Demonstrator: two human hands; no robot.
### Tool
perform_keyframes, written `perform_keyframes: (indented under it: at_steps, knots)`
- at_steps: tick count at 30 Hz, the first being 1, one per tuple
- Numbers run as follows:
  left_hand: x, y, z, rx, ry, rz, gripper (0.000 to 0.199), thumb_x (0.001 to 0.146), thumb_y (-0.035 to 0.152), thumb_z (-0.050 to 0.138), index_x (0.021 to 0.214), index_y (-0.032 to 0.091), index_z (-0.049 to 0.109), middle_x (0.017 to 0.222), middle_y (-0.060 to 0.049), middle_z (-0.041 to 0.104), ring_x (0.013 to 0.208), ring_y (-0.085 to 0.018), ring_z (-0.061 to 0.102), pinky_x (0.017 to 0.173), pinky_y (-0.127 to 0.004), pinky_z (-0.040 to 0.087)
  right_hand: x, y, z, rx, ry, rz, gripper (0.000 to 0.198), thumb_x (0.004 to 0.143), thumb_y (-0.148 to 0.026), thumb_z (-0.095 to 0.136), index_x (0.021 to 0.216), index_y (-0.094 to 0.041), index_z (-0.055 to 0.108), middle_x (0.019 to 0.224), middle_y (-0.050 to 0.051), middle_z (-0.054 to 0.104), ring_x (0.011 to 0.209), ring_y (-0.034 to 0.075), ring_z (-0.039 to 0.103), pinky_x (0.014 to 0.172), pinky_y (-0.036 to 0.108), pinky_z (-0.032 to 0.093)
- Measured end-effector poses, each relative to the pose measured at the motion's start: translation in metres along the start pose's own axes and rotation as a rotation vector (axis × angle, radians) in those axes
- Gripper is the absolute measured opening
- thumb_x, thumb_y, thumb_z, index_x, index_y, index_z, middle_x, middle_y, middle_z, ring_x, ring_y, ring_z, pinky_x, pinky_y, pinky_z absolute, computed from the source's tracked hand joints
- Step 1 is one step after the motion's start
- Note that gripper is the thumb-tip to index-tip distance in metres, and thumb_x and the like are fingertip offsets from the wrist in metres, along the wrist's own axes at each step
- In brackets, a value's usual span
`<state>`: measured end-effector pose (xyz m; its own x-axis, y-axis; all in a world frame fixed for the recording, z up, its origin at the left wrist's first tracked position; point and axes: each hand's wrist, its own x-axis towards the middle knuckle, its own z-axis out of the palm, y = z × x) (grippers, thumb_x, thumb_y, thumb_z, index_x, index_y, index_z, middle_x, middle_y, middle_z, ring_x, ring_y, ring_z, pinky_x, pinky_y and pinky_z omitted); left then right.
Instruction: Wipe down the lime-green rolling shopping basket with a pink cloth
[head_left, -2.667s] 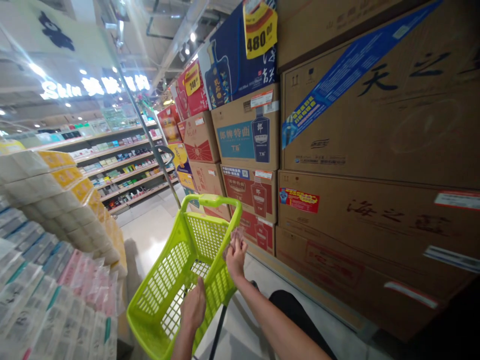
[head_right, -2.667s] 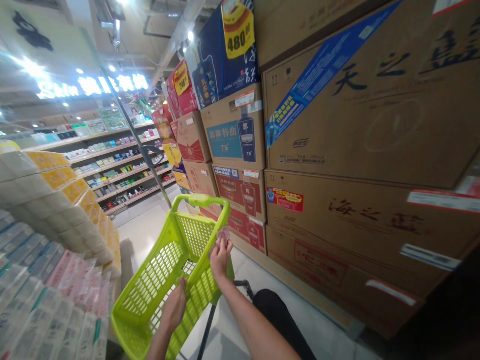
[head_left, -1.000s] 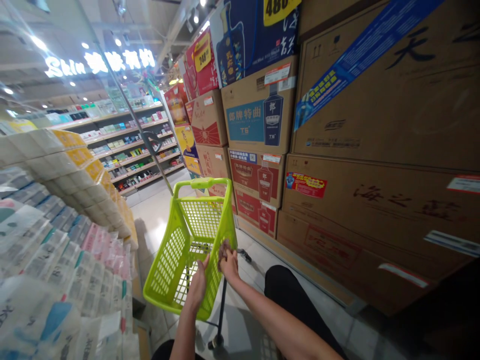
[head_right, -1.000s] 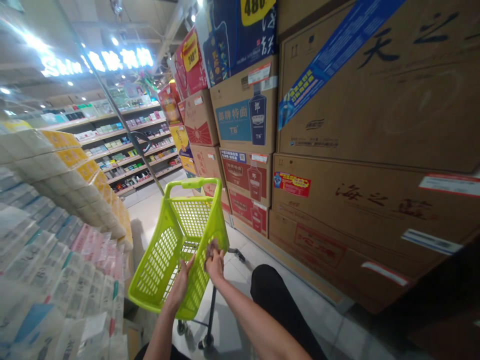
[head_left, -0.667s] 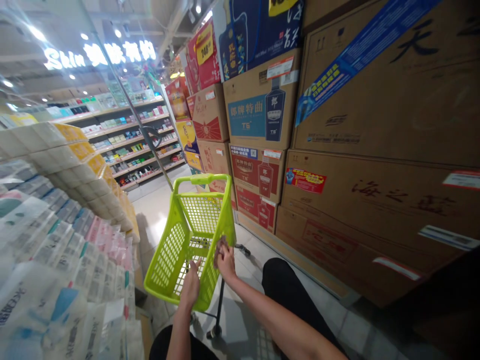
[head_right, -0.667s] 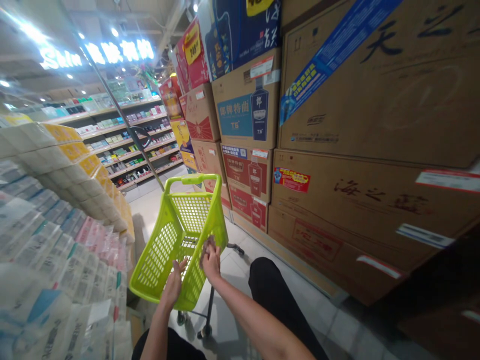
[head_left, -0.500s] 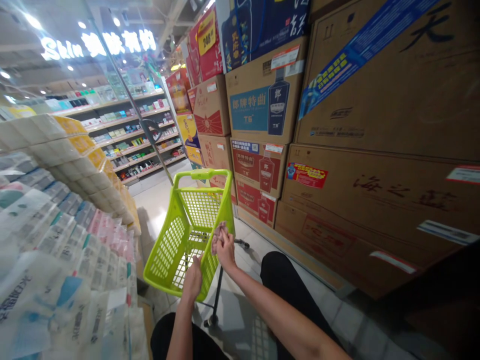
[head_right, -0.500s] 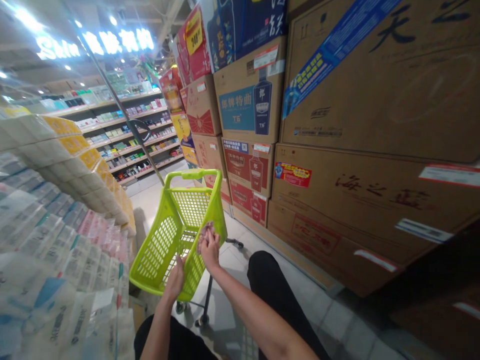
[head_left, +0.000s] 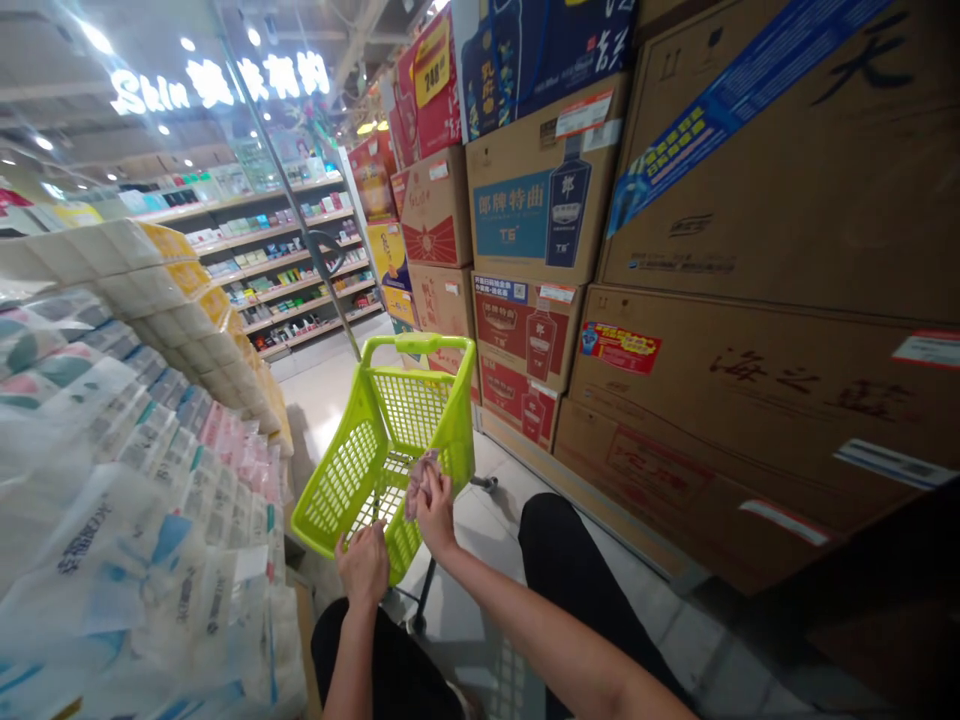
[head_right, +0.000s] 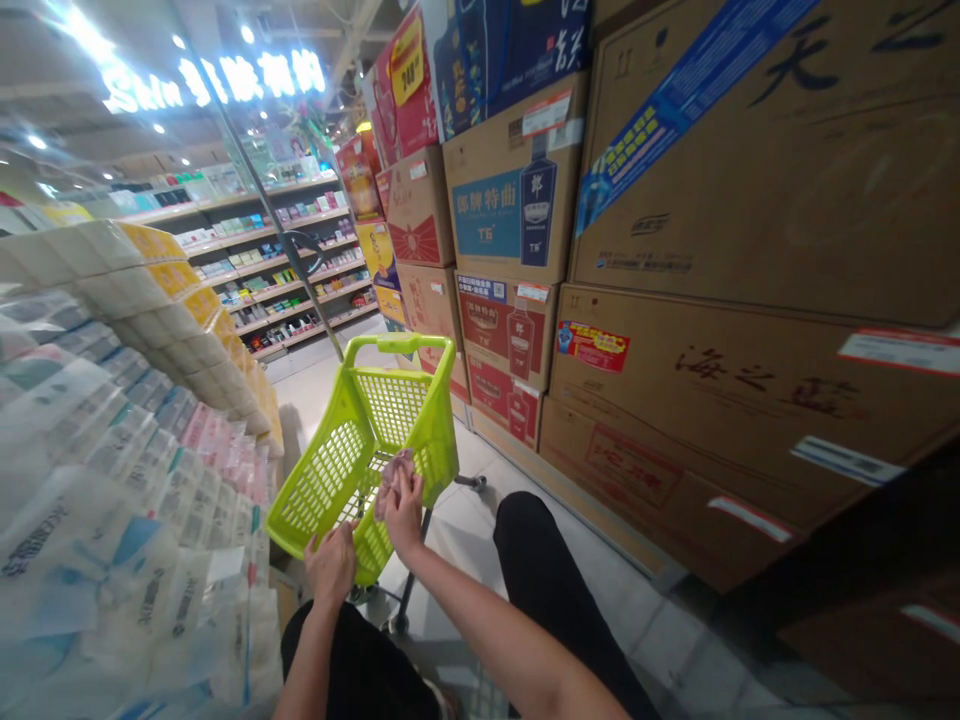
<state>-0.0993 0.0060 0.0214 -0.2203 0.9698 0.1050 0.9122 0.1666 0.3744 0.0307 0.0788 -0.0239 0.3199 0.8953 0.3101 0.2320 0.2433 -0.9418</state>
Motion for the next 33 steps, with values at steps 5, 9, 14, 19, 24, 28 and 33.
perform_keyframes:
  at_steps: [5,9,14,19,24,28,33]
  knots:
    - [0.001,0.025,0.003,-0.096,0.019,0.009,0.058,0.1,0.04,0.013,0.121,0.027,0.065,0.116,-0.006,0.072,0.12,-0.019,0.056,0.118,-0.046,0.015,-0.012,0.022,-0.004,-0.074,-0.01,0.202,0.048,0.075,-0.017,0.045,0.118,-0.015,0.068,0.095,0.011,0.055,0.096,0.026,0.061,0.094,0.04,0.049]
    - [0.002,0.031,0.005,-0.296,-0.041,0.072,0.064,0.1,0.042,0.006,0.129,0.025,0.061,0.13,-0.005,0.065,0.128,-0.016,0.051,0.12,-0.042,0.015,0.009,0.013,-0.014,-0.018,0.09,0.065,0.051,0.083,-0.023,0.044,0.131,-0.018,0.058,0.116,0.013,0.052,0.112,0.024,0.056,0.102,0.038,0.044]
    - [0.004,0.022,0.015,-0.187,-0.003,0.104,0.059,0.1,0.037,0.012,0.123,0.025,0.065,0.128,-0.003,0.066,0.135,-0.019,0.044,0.123,-0.045,0.003,0.01,0.027,-0.026,-0.081,0.045,0.154,0.047,0.075,-0.019,0.046,0.116,-0.017,0.068,0.099,0.01,0.056,0.096,0.024,0.06,0.094,0.037,0.048]
    - [0.005,0.036,0.02,-0.061,-0.024,0.116,0.056,0.1,0.036,0.014,0.124,0.03,0.064,0.124,-0.001,0.068,0.137,-0.02,0.039,0.119,-0.045,0.013,0.017,0.032,-0.036,-0.073,0.074,0.155,0.046,0.079,-0.023,0.044,0.119,-0.017,0.066,0.098,0.009,0.057,0.094,0.023,0.06,0.093,0.036,0.048]
    - [0.003,0.062,0.023,-0.074,-0.044,0.117,0.057,0.1,0.039,0.012,0.127,0.029,0.062,0.131,-0.001,0.064,0.136,-0.022,0.039,0.116,-0.046,0.017,0.015,0.029,-0.039,-0.06,0.079,0.128,0.047,0.08,-0.023,0.044,0.122,-0.016,0.064,0.107,0.011,0.056,0.106,0.023,0.058,0.1,0.037,0.045]
    - [0.011,0.062,0.024,-0.107,-0.086,0.171,0.056,0.1,0.037,0.012,0.128,0.029,0.06,0.136,-0.001,0.06,0.136,-0.02,0.04,0.117,-0.046,0.017,0.01,0.039,-0.053,-0.089,0.048,0.222,0.039,0.078,-0.022,0.046,0.107,-0.016,0.07,0.091,0.008,0.057,0.09,0.023,0.061,0.091,0.037,0.05]
    - [0.028,0.037,0.016,-0.056,-0.053,0.166,0.051,0.1,0.034,0.016,0.129,0.027,0.057,0.137,-0.005,0.059,0.136,-0.02,0.04,0.119,-0.048,0.012,0.028,0.012,-0.062,-0.051,0.065,0.022,0.048,0.085,-0.022,0.044,0.131,-0.018,0.058,0.108,0.009,0.053,0.106,0.021,0.058,0.101,0.036,0.046]
